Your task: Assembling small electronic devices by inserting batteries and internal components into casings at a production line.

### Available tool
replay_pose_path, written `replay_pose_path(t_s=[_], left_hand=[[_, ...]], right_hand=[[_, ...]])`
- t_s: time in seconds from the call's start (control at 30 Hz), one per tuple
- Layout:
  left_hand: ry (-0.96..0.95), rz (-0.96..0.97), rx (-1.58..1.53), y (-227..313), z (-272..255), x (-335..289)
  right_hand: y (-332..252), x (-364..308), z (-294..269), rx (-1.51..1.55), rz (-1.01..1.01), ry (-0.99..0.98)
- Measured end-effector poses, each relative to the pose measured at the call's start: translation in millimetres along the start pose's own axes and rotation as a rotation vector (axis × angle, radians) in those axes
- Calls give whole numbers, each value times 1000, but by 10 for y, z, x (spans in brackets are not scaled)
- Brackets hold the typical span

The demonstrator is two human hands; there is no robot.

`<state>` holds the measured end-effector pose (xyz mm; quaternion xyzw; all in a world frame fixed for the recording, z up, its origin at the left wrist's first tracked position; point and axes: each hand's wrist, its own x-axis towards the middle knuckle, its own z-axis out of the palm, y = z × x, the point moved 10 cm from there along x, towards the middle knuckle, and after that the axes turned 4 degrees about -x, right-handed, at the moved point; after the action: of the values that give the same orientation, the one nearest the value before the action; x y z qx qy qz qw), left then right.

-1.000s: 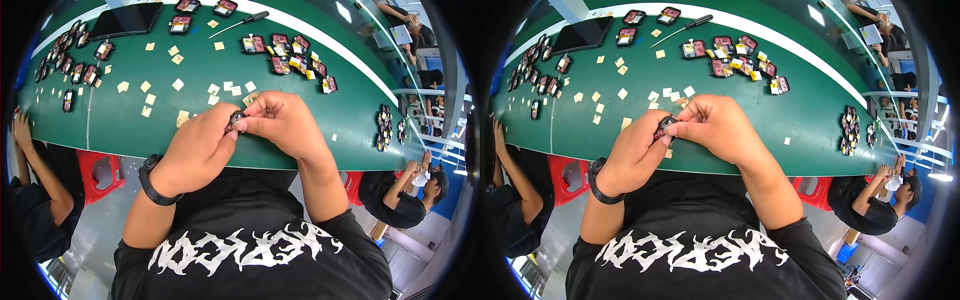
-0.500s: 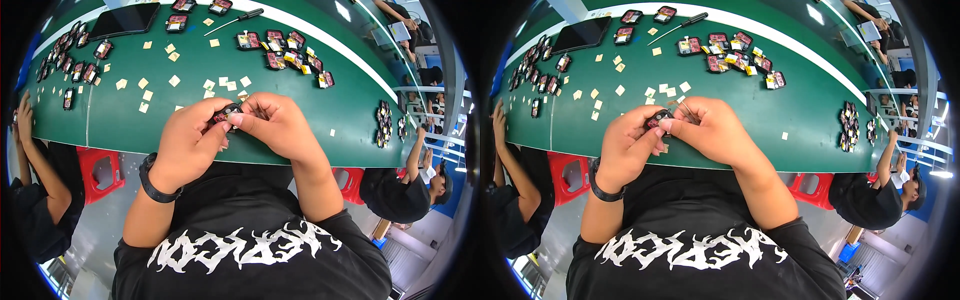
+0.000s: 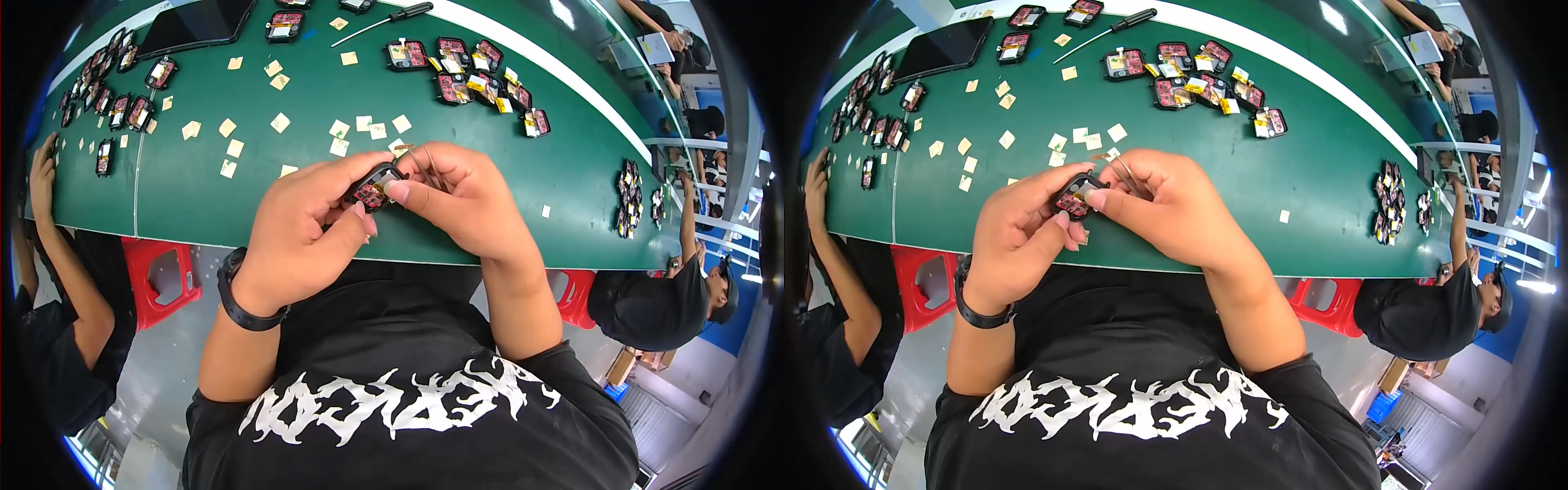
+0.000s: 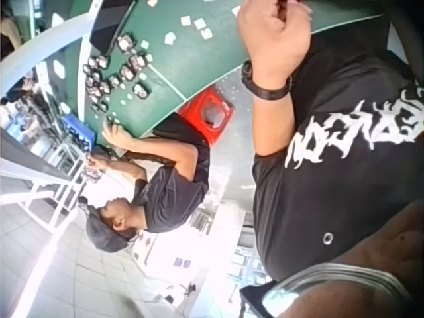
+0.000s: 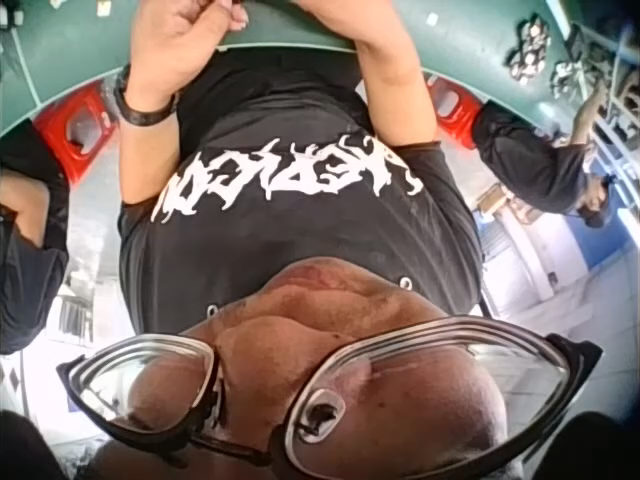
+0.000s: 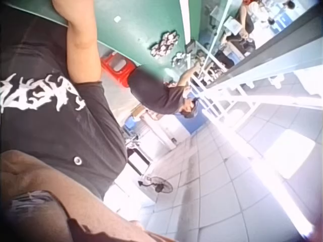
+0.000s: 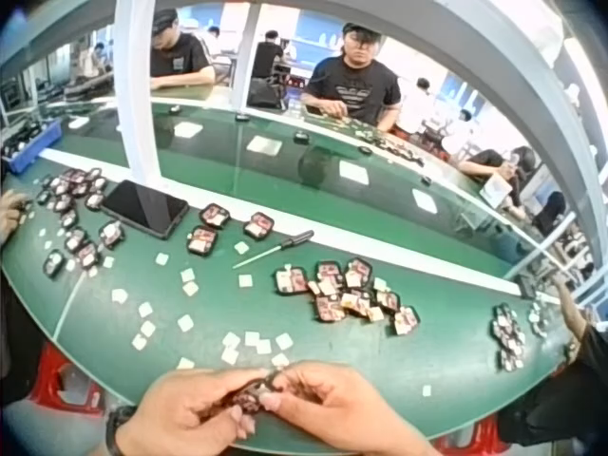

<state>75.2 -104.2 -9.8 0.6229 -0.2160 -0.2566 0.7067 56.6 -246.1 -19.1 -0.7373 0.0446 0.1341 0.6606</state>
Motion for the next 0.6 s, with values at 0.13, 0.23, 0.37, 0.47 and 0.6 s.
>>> replay_pose_path(t_s=[0.13, 0.23, 0.37, 0.47, 0.6], left_hand=[[30, 35, 58, 42, -11, -11], [101, 5, 96, 32, -84, -48], [313, 178, 703, 444, -495, -212], [496, 221, 988, 639, -1154, -523], [636, -138, 1113, 522, -1927, -728]], right_hand=[[17, -15, -11, -5, -10, 13], [-36, -28, 34, 38, -19, 30], [6, -74, -154, 38, 54, 68], [31, -88, -219, 66, 155, 26], [-394, -50, -507, -421, -40, 233]])
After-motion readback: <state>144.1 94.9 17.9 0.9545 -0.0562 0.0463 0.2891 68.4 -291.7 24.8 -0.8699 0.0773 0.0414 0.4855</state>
